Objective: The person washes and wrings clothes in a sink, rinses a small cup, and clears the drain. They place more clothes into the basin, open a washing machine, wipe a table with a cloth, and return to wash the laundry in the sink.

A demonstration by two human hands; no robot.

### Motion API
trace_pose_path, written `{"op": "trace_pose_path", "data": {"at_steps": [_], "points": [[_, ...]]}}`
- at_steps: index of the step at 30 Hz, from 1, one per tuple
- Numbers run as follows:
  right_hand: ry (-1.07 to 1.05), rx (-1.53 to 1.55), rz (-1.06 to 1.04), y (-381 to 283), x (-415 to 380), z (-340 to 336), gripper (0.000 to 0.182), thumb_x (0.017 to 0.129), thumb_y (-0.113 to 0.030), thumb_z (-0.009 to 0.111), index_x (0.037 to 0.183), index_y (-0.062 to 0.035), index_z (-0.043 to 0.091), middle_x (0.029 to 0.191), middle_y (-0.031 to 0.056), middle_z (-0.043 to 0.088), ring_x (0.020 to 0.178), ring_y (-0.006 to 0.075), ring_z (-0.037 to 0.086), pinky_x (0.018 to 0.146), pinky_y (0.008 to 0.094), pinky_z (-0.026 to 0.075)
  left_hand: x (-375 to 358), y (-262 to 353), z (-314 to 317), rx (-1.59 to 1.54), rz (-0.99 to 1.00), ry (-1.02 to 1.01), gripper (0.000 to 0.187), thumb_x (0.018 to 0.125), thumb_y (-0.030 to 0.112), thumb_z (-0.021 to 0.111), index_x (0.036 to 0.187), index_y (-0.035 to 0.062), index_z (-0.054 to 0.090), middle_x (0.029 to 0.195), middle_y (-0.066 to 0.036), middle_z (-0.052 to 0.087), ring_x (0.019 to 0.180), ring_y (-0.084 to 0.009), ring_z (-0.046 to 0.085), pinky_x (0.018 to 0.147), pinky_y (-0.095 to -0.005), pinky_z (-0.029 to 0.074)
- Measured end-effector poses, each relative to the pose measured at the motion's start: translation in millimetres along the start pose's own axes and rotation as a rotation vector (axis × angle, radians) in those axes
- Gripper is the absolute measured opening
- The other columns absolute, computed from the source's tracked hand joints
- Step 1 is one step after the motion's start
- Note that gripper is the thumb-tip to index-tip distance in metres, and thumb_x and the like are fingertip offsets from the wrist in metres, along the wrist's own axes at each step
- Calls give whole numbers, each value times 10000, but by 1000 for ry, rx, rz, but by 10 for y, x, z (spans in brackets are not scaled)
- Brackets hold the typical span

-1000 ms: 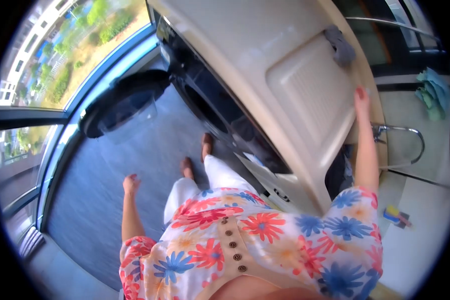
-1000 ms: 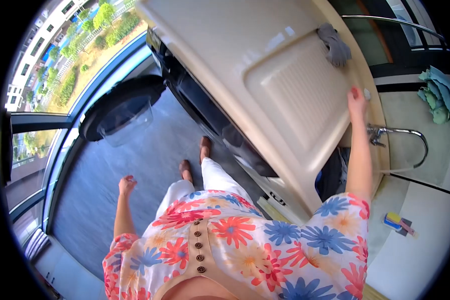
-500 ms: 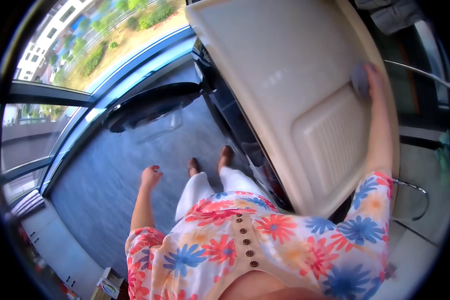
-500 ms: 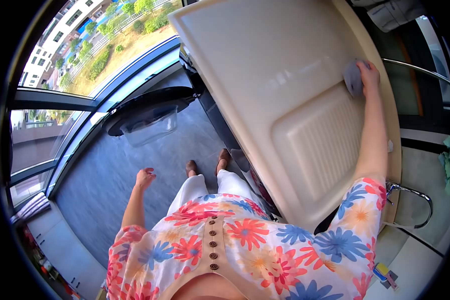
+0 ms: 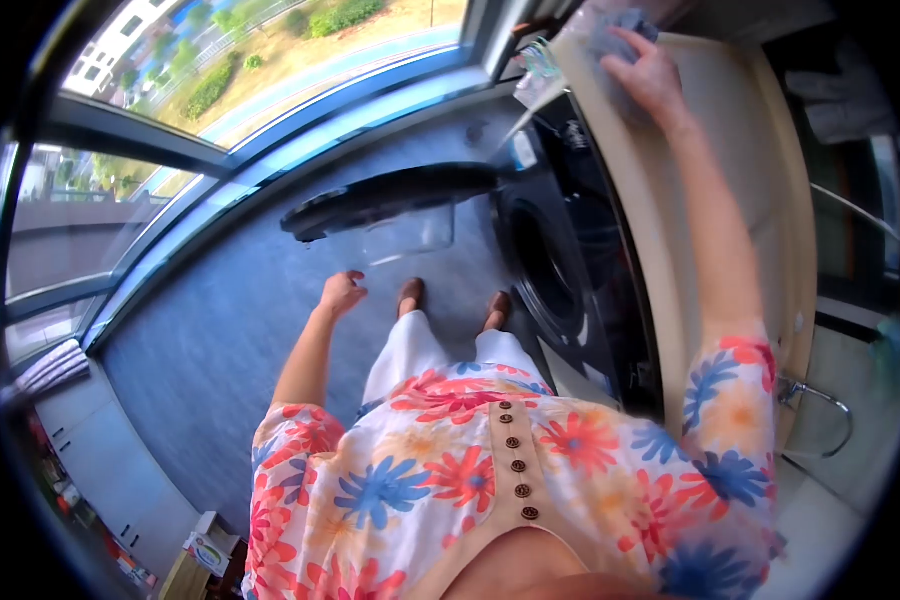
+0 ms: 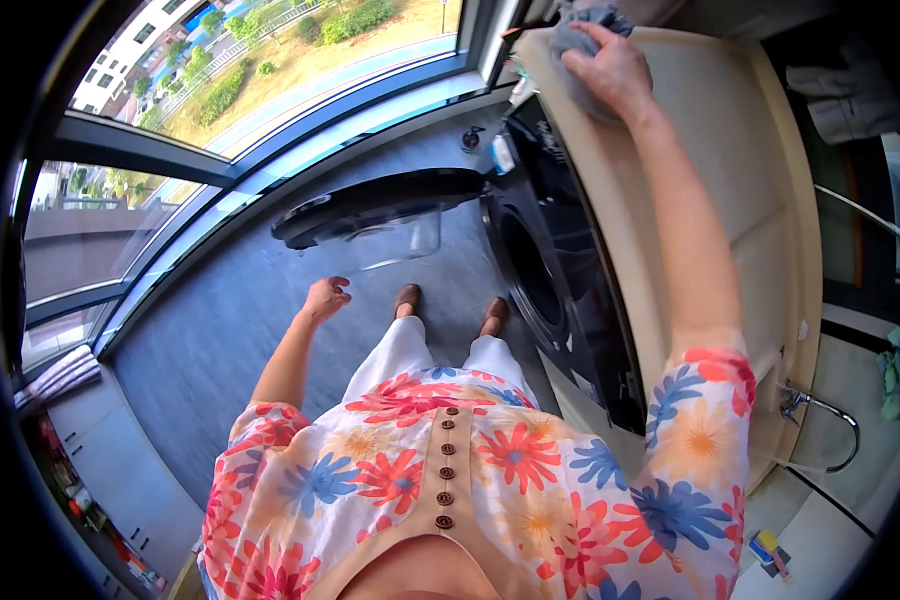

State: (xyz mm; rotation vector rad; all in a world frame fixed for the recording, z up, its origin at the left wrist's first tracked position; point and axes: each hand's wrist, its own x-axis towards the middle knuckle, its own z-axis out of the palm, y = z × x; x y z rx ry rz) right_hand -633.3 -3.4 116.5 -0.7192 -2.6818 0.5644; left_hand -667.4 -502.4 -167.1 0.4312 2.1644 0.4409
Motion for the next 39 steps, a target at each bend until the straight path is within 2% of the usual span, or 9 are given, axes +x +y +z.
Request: {"op": "trace_pose_path", "data": {"at_steps": [4,8,12,15,23,26,30,35,39], "points": [[61,70,20,-603,-272,233,437,626,-312,589,1048,-198,595,968,116,615,905,277,581,790,334,455,43,-303,-387,-69,96,196,418,626,182,612,1033,90,587,949,-147,607,879,-297,580,796,-353,453],[-26,174,-221,-1396,-825,1013,369,655,-191,557,1015,-108,571,920,121,560,862,292,551,773,365,454,-38,57,-897,-43,259,649,499,659,124,577,1147,108,478,1162,-166,457,1065,-318,454,875,-375,399],[-167,147,-307,-1747,-1364,2298,363,642,-187,605,1002,-204,558,916,58,506,869,249,511,712,369,461,20,218,-968,9,234,590,508,653,126,595,1145,89,471,1150,-168,453,1065,-326,446,874,-372,401],[-147,14,-305,-1640,-1609,2522,402,647,-165,605,1035,-234,521,945,48,492,891,252,495,699,370,467,11,221,-954,-8,298,631,480,659,115,601,1123,85,483,1139,-164,450,1037,-318,463,871,-365,403],[-129,19,292,-345,-1924,1720,375,643,-176,582,1016,-135,583,983,132,584,919,291,559,802,362,445,117,221,-1049,29,357,768,433,647,82,570,1075,119,513,1089,-108,494,1010,-298,464,864,-358,407],[-61,521,391,-393,-2064,1086,367,662,-75,590,1023,-12,574,941,87,612,832,161,580,751,269,452,129,218,-1132,113,325,674,437,641,92,572,1073,129,514,1080,-96,500,999,-285,467,860,-352,413],[78,862,491,-783,-2095,13,372,708,-23,583,1080,-24,552,983,54,573,872,117,537,786,243,428,100,258,-1121,173,253,615,364,664,160,599,1022,122,546,1015,-77,530,949,-263,494,825,-354,428],[532,798,384,-372,-2032,-867,407,797,-173,557,1160,-5,481,1088,98,529,971,156,514,862,280,401,-91,324,-1031,274,242,531,235,713,258,627,876,92,592,917,-101,578,867,-286,553,732,-383,454],[580,352,595,421,-2083,-936,538,827,-320,542,1200,44,407,1186,161,472,1078,226,460,924,318,348,-199,311,-949,408,315,372,249,718,312,618,814,82,610,820,-111,612,803,-290,583,687,-388,459]]}}
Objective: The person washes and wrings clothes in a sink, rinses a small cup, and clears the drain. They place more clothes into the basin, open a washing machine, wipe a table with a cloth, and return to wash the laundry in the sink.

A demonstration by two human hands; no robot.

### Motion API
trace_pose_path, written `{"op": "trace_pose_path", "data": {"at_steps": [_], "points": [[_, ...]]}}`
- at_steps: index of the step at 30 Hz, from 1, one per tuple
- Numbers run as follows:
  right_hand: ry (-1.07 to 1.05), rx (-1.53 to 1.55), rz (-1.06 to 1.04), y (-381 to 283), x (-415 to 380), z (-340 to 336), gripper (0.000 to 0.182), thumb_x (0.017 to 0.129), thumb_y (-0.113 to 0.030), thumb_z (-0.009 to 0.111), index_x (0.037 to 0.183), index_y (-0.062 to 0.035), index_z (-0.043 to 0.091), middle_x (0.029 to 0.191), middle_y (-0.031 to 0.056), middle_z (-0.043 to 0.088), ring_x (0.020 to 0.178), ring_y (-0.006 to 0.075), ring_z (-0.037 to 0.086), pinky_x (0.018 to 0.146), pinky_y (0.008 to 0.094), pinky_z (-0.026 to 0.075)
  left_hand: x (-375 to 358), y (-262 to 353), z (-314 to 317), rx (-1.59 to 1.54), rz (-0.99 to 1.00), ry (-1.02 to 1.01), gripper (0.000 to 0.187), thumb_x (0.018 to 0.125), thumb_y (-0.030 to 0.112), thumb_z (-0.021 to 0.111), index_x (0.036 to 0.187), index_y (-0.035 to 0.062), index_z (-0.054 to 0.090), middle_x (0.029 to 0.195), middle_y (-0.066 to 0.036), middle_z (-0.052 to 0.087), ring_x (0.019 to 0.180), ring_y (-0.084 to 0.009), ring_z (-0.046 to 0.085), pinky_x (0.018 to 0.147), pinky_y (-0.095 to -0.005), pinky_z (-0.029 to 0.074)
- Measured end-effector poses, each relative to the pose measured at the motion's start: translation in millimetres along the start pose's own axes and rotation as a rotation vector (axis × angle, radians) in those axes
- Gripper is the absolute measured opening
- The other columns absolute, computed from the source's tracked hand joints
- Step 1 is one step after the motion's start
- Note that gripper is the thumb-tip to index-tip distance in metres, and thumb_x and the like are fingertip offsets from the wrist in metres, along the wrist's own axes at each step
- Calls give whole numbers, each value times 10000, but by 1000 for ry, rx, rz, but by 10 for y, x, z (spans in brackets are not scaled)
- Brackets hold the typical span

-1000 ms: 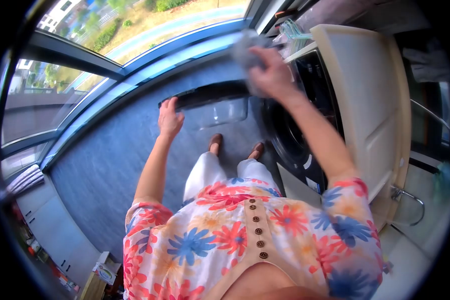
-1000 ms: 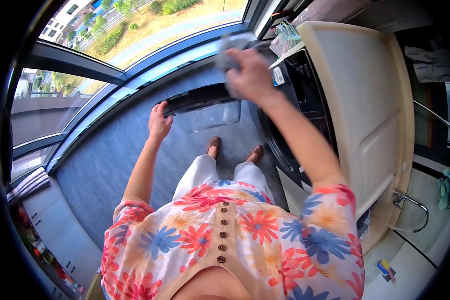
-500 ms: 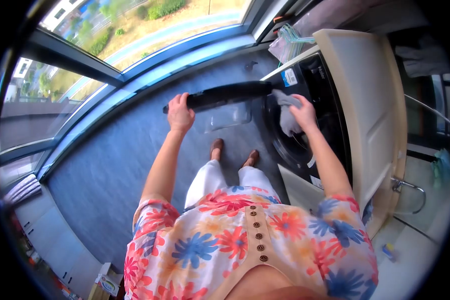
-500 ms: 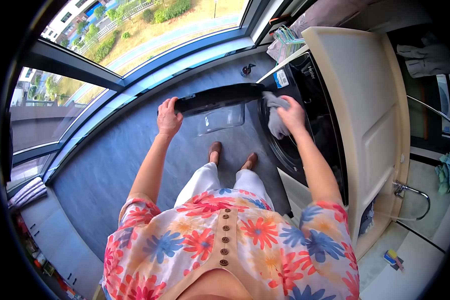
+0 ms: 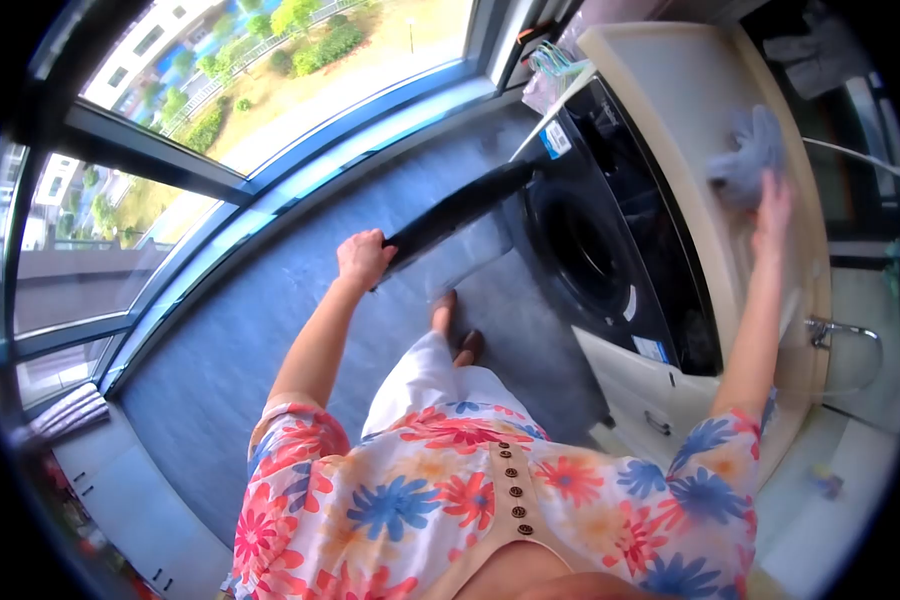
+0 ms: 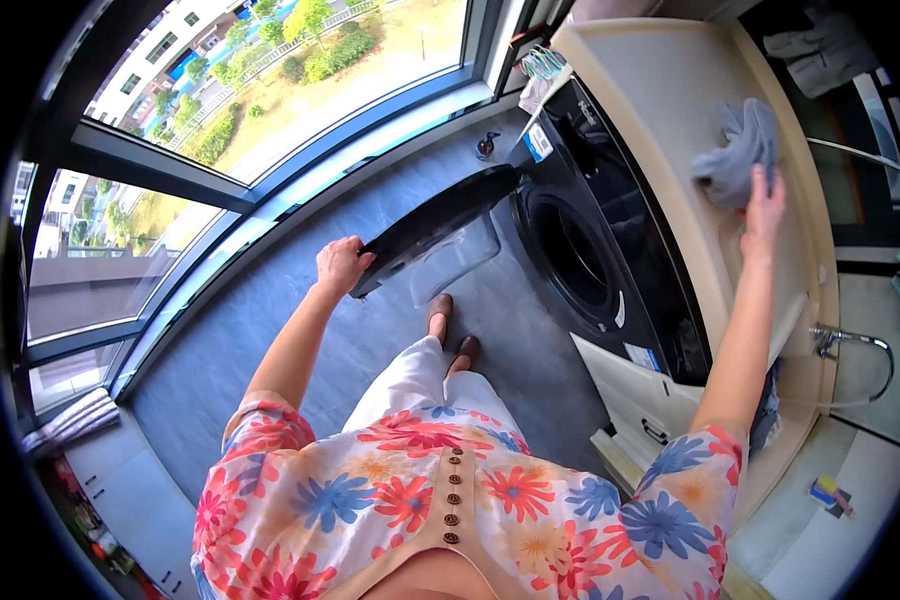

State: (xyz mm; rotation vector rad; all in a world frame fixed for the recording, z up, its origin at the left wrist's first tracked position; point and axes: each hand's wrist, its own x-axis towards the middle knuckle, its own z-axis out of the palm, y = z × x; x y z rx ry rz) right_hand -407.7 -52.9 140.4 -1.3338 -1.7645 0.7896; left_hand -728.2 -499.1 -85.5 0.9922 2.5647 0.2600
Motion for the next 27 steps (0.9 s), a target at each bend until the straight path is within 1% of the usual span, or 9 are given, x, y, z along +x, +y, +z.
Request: {"op": "trace_pose_path", "data": {"at_steps": [2,3,5,9,11,15,16,22,27], "points": [[-46,-225,-112,490,-61,82,662,825,-430,514,1213,85,360,1230,226,429,1139,298,417,953,341,308,-106,67,50,-33,58,-58,258,709,321,619,786,75,615,768,-120,620,766,-303,588,657,-401,460],[71,-410,-208,858,46,62,695,812,-458,513,1207,93,360,1223,247,425,1142,335,411,949,362,311,-158,130,43,-41,48,-111,289,696,352,623,779,76,621,758,-124,621,751,-310,592,654,-402,464],[25,-391,-19,673,-225,140,742,787,-496,517,1203,94,347,1215,263,420,1127,368,416,937,394,328,-225,225,87,-35,82,-183,332,680,388,626,770,68,627,750,-136,620,745,-307,598,655,-397,470],[141,-645,49,592,-390,380,810,736,-546,532,1195,92,336,1204,269,429,1119,380,421,924,407,339,-333,368,127,-63,268,-341,380,679,431,621,767,61,631,731,-153,618,733,-302,605,647,-399,478],[182,-719,166,471,-399,522,852,696,-576,554,1165,112,371,1211,274,423,1139,370,407,945,381,323,-385,411,98,-121,311,-435,286,716,346,602,770,65,619,748,-140,616,758,-301,598,655,-391,477],[296,-870,488,-98,-470,985,821,695,-539,555,1226,42,321,1204,264,436,1142,372,410,945,461,304,-297,-18,194,-168,668,-619,384,738,386,583,990,97,567,835,-127,618,817,-290,594,692,-388,479],[300,-905,527,95,-304,1015,797,710,-540,516,1282,-38,282,1250,211,421,1165,352,395,945,526,268,-236,-203,109,-163,661,-669,387,742,360,578,1036,110,554,861,-129,615,849,-290,586,735,-384,468],[340,-967,550,43,-341,1127,684,743,-502,434,1325,-183,272,1263,142,436,1146,337,419,938,542,252,475,-1593,-215,33,307,-702,236,696,228,552,905,150,629,911,-88,624,893,-280,579,754,-370,468],[291,-987,560,124,-274,1085,681,752,-500,415,1327,-169,264,1266,149,430,1151,336,414,926,535,272,1022,-1751,-260,-21,294,-600,303,697,256,577,972,136,616,875,-105,627,857,-279,586,753,-367,469]]}}
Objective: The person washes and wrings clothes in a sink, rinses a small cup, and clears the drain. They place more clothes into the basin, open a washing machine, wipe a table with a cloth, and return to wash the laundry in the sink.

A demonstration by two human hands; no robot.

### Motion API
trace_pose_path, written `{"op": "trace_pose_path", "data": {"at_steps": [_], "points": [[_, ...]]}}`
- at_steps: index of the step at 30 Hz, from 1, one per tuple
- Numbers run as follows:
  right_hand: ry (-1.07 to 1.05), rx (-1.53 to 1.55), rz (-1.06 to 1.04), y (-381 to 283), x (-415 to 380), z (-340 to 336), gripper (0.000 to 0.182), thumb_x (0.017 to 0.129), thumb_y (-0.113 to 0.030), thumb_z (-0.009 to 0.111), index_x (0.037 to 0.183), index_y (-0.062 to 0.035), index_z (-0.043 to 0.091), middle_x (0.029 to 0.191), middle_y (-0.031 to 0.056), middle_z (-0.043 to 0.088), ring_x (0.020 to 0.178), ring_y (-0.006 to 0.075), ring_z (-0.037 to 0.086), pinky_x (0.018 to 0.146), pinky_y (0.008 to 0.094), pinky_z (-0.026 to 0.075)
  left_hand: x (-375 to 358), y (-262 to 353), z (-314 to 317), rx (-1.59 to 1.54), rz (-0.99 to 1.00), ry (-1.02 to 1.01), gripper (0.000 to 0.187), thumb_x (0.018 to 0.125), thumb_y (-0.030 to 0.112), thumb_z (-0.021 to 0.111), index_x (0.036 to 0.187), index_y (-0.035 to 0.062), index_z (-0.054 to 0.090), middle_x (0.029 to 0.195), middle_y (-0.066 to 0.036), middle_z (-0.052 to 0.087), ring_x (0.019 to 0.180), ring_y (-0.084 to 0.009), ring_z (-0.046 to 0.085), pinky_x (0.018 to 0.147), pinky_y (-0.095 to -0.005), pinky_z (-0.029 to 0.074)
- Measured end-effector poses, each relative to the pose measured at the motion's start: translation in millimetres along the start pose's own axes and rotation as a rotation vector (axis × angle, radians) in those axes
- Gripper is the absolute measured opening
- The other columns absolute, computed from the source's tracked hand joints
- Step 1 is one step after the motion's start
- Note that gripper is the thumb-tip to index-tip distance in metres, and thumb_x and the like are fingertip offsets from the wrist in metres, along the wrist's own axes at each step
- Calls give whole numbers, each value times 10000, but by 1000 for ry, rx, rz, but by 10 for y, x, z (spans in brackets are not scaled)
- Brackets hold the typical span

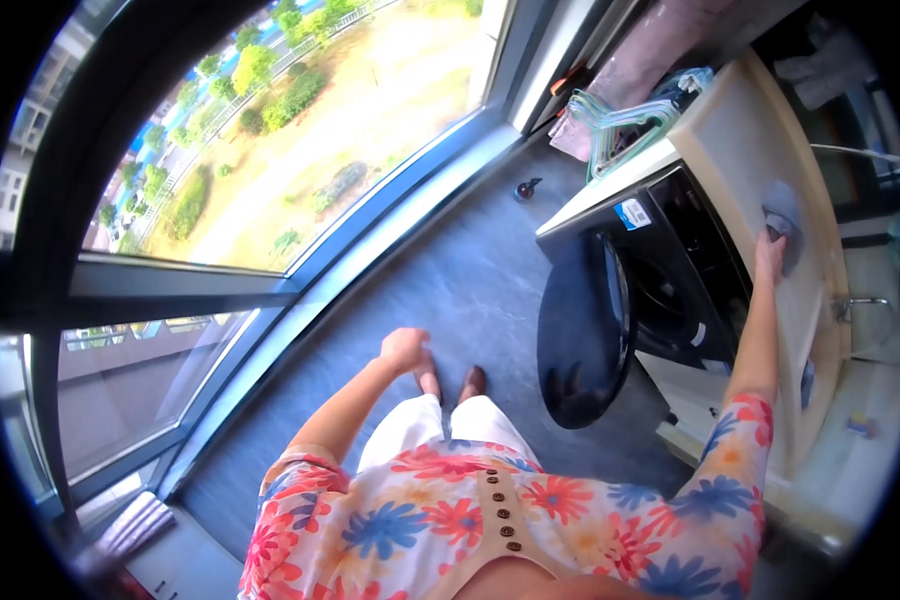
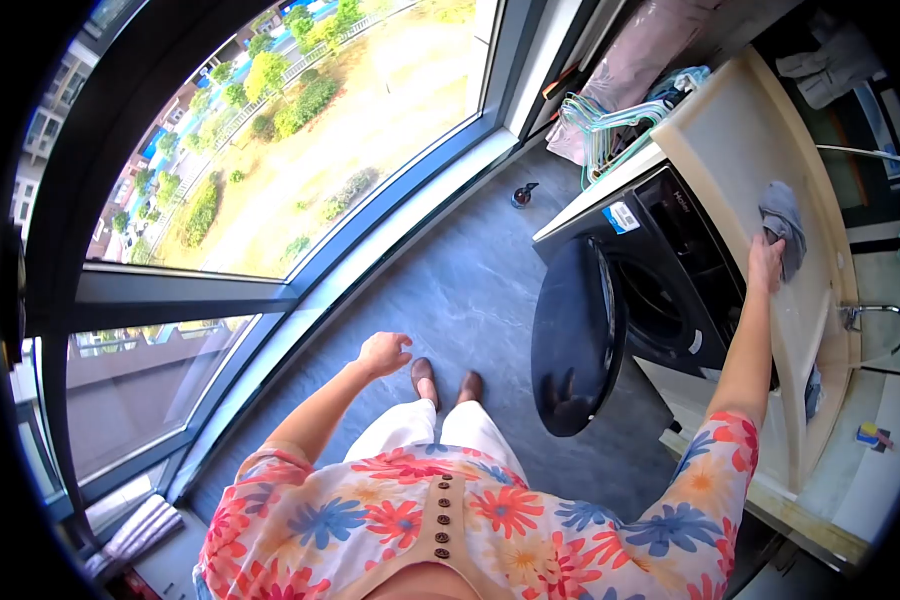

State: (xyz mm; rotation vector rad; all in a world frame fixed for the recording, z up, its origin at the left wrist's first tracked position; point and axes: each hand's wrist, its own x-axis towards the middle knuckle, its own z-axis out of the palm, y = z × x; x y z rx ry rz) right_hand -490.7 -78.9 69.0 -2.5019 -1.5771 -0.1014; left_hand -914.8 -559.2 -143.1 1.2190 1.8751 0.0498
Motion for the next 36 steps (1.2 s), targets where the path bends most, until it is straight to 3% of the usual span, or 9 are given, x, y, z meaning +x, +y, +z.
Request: {"op": "trace_pose_path", "data": {"at_steps": [4,7,11,14,18,21,24,29,36], "points": [[-31,-63,38,96,115,90,664,766,-487,405,1329,-168,257,1288,139,406,1168,328,395,926,533,277,300,46,-79,-12,95,55,322,691,268,591,981,129,612,829,-97,635,806,-278,597,739,-366,474],[-41,-88,42,40,4,23,662,778,-476,402,1334,-155,242,1320,108,373,1211,290,345,937,532,268,443,120,-349,28,65,-58,314,678,239,591,983,169,615,929,-108,618,894,-287,573,773,-376,463],[-52,-84,22,78,-12,30,681,781,-482,390,1344,-138,219,1344,100,340,1240,268,308,946,532,256,656,-134,-677,54,-7,10,299,658,238,617,943,147,629,926,-108,620,880,-286,576,774,-377,465],[-25,-61,5,134,46,85,672,777,-452,431,1326,-106,258,1316,114,380,1205,284,358,953,475,285,810,-338,-856,4,-89,96,300,641,234,628,919,122,635,896,-116,625,869,-291,579,765,-373,466],[-50,359,-136,608,549,434,600,755,-387,508,1237,-57,374,1204,132,489,1094,299,466,913,392,356,967,-428,-1064,-91,-160,159,291,614,197,608,882,87,634,849,-140,627,821,-296,591,744,-358,468],[-33,589,-66,656,752,466,522,745,-335,537,1173,-58,429,1142,106,542,1040,290,508,873,381,392,1126,-431,-1220,-79,-159,109,286,610,196,599,868,80,642,806,-141,630,780,-281,603,723,-343,476],[135,142,6,251,200,162,493,754,-302,527,1190,-96,425,1151,58,543,1044,275,508,869,378,394,1450,-507,-1443,27,-109,58,281,611,215,599,860,96,652,808,-133,632,795,-280,604,737,-341,477],[259,113,5,328,166,321,478,763,-308,511,1201,-135,425,1153,11,544,1046,246,510,859,382,398,2136,-309,-2069,38,-71,26,317,636,256,618,918,112,642,878,-150,627,870,-295,587,799,-356,461],[305,51,33,320,64,256,460,758,-317,521,1183,-160,443,1135,-5,553,1030,237,516,841,381,408,2793,205,-2618,94,77,81,314,650,294,579,922,149,638,888,-134,625,856,-298,588,774,-367,471]]}}
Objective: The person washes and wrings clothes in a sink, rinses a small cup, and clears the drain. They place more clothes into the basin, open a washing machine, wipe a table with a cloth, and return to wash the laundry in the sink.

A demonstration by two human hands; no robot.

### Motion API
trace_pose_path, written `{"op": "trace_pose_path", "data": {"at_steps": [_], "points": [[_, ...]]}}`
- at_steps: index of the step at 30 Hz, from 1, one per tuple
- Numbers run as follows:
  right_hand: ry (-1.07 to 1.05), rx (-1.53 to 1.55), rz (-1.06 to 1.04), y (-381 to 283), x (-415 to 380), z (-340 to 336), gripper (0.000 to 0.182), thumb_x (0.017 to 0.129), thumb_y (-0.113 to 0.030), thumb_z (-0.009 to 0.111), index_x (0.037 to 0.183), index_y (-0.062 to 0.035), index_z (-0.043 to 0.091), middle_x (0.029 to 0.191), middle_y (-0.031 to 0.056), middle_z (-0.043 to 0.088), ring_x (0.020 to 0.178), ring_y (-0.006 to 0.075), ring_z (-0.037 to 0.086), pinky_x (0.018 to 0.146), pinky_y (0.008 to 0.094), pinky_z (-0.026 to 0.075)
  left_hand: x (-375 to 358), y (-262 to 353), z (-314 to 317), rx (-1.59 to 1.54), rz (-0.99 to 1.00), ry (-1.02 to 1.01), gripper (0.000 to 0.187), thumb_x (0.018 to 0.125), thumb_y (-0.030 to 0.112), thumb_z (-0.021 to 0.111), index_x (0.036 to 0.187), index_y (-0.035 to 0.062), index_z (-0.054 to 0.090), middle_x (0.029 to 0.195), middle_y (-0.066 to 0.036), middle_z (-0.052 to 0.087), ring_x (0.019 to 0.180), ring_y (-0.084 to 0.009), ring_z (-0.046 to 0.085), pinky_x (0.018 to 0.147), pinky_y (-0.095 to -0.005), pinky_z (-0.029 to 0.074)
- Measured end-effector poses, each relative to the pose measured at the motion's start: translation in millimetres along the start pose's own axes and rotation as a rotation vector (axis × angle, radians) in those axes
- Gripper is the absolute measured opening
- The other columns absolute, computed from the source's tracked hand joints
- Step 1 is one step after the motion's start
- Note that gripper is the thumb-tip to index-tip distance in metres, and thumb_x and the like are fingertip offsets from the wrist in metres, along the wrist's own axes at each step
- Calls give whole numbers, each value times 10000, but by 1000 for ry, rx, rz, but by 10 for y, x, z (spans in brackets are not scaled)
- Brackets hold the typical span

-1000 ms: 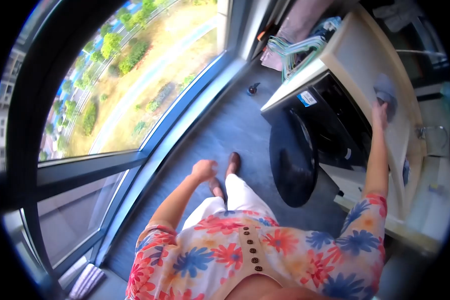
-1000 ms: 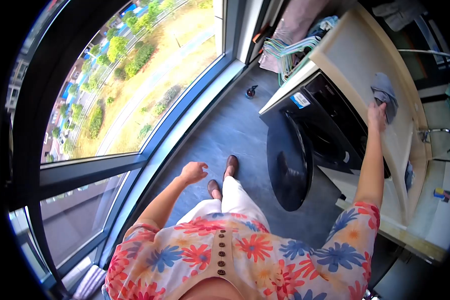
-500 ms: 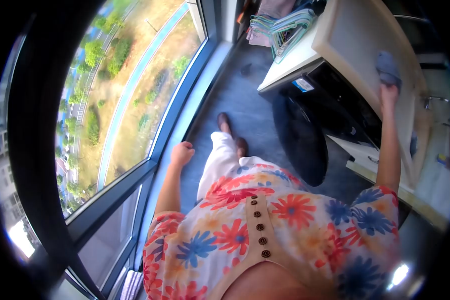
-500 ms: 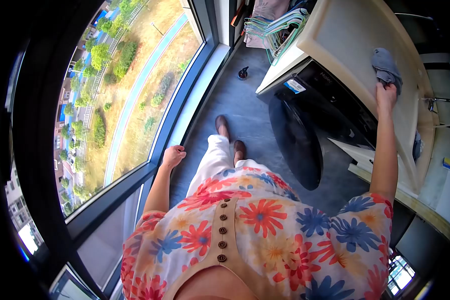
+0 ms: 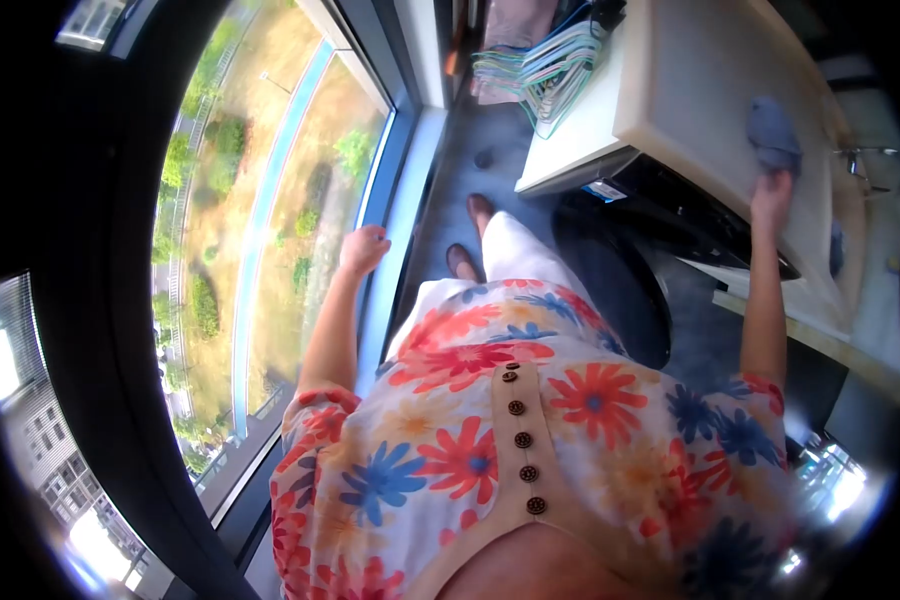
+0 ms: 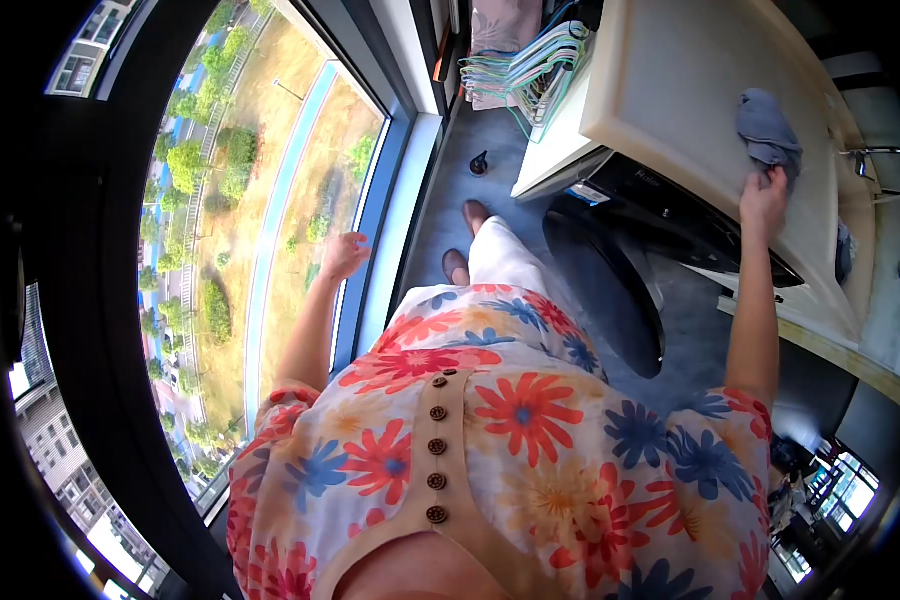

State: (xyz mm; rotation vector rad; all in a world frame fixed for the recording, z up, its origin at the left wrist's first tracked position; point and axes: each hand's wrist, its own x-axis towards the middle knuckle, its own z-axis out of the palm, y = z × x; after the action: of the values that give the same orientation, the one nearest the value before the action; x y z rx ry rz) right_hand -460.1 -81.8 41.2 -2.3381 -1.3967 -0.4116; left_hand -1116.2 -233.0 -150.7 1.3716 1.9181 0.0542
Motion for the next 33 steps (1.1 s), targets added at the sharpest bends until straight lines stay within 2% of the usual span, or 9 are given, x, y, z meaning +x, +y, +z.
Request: {"op": "trace_pose_path", "data": {"at_steps": [6,18,21,24,31,33], "points": [[27,5,17,-28,-8,0,451,751,-319,542,1169,-176,455,1111,-2,566,1025,231,519,833,373,412,110,198,-208,80,41,-58,315,657,296,574,931,154,634,913,-137,619,871,-302,581,789,-372,466],[17,4,54,-18,-14,-3,455,764,-303,539,1189,-172,441,1119,-10,563,1027,225,521,851,352,407,326,-62,-415,48,0,-35,344,652,303,603,935,111,640,904,-144,624,862,-280,591,794,-351,462],[20,27,19,-16,-27,-38,458,767,-301,531,1197,-173,437,1131,-8,557,1033,222,518,855,348,405,426,-182,-331,99,87,9,340,649,301,605,929,111,642,839,-135,636,805,-257,609,762,-351,474],[41,-1,9,-5,-23,-32,463,764,-302,529,1199,-170,437,1134,-5,556,1037,220,517,855,348,405,430,-88,-377,28,32,-15,296,653,244,644,899,80,636,764,-119,632,727,-250,616,687,-332,485],[98,129,-39,100,-12,55,453,745,-283,539,1175,-162,460,1109,-5,570,1019,234,525,839,354,410,599,-52,-425,1,51,-18,313,653,227,635,912,52,625,726,-113,630,588,-194,615,582,-296,491],[110,117,-43,75,-20,37,446,741,-275,540,1167,-168,466,1098,-8,576,1009,236,530,830,360,413,683,-136,-392,18,111,11,316,653,229,635,916,53,624,726,-108,632,584,-188,614,581,-295,491]]}}
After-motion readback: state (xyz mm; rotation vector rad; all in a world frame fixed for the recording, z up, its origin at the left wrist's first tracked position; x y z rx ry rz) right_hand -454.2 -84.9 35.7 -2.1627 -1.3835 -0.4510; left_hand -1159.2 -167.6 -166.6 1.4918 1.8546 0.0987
